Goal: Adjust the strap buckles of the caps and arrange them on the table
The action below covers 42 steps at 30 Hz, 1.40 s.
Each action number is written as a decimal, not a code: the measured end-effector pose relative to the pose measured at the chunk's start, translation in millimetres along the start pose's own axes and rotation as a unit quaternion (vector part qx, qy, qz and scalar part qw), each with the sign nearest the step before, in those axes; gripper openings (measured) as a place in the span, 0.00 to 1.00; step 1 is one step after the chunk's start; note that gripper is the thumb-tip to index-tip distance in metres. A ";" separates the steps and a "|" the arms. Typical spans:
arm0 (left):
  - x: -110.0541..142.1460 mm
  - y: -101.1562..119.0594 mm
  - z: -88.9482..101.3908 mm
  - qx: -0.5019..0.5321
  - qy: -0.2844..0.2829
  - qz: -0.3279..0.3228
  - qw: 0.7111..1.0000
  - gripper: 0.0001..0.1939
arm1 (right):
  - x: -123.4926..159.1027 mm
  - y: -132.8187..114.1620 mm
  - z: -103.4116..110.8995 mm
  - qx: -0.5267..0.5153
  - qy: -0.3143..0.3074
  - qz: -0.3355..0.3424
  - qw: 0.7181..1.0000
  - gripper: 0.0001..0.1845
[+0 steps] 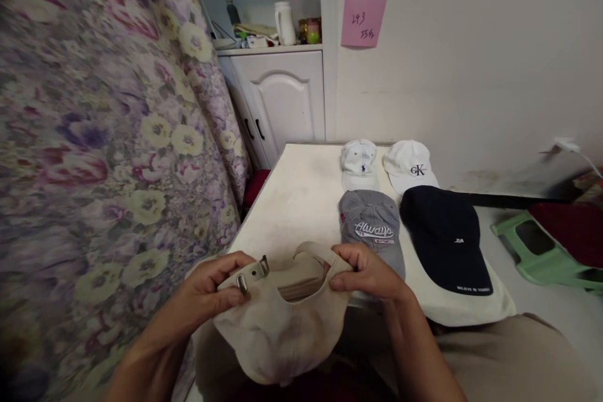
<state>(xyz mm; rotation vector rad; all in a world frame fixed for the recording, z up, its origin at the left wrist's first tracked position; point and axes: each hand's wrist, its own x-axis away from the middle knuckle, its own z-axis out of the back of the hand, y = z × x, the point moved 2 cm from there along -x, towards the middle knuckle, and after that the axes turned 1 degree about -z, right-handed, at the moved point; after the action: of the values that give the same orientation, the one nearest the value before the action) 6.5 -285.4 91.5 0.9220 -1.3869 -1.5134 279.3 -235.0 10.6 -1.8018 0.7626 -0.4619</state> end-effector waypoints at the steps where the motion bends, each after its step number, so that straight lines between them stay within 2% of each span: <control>1: -0.2 -0.2 -0.8 -0.013 -0.001 -0.003 1.000 0.08 | 0.6 0.5 -0.1 0.002 0.004 0.000 1.000 0.14; 4: -2.7 -1.5 -0.3 -0.043 0.030 -0.008 0.999 0.06 | -0.7 -2.7 -1.7 0.011 0.025 0.013 1.000 0.14; 7: -17.1 1.2 7.4 -0.057 0.104 -0.029 0.993 0.07 | -14.8 -16.8 -4.4 0.025 0.073 0.049 0.996 0.13; 9: -34.0 8.1 17.1 -0.060 0.179 -0.070 0.979 0.08 | -31.7 -33.2 -4.9 0.039 0.131 0.102 0.985 0.11; 11: -50.3 18.5 27.8 -0.057 0.251 -0.132 0.957 0.09 | -49.1 -50.8 -4.8 0.041 0.161 0.159 0.973 0.10; 13: -59.3 28.3 35.2 -0.056 0.284 -0.186 0.939 0.10 | -60.5 -64.3 -2.9 0.053 0.186 0.191 0.962 0.10; 16: -53.9 30.5 35.0 -0.050 0.255 -0.189 0.947 0.12 | -59.8 -68.2 0.5 0.092 0.180 0.195 0.960 0.10; 19: -36.1 13.6 22.1 -0.047 0.180 -0.117 0.976 0.12 | -44.9 -51.1 2.1 0.118 0.134 0.138 0.974 0.11; 24: -17.3 -19.2 -3.0 -0.019 0.098 -0.021 0.995 0.11 | -19.2 -17.3 -1.0 0.088 0.093 0.051 0.990 0.12; 29: -17.1 -25.0 -19.0 -0.015 0.032 0.013 0.999 0.10 | -6.6 -15.8 -8.9 0.086 0.038 0.018 0.995 0.08; 35: -17.7 -22.0 -27.6 -0.053 0.019 0.012 0.998 0.12 | -10.3 -28.1 -23.1 0.060 0.022 -0.009 0.998 0.09; 42: -18.6 -16.3 -31.8 -0.103 0.032 0.031 0.994 0.17 | -25.3 -30.2 -47.1 0.170 0.117 -0.023 0.978 0.12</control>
<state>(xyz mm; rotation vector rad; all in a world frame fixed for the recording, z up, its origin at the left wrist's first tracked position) 40.8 -279.2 71.3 0.7857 -1.1790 -1.5336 239.4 -243.1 56.6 -1.4629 0.7505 -0.7959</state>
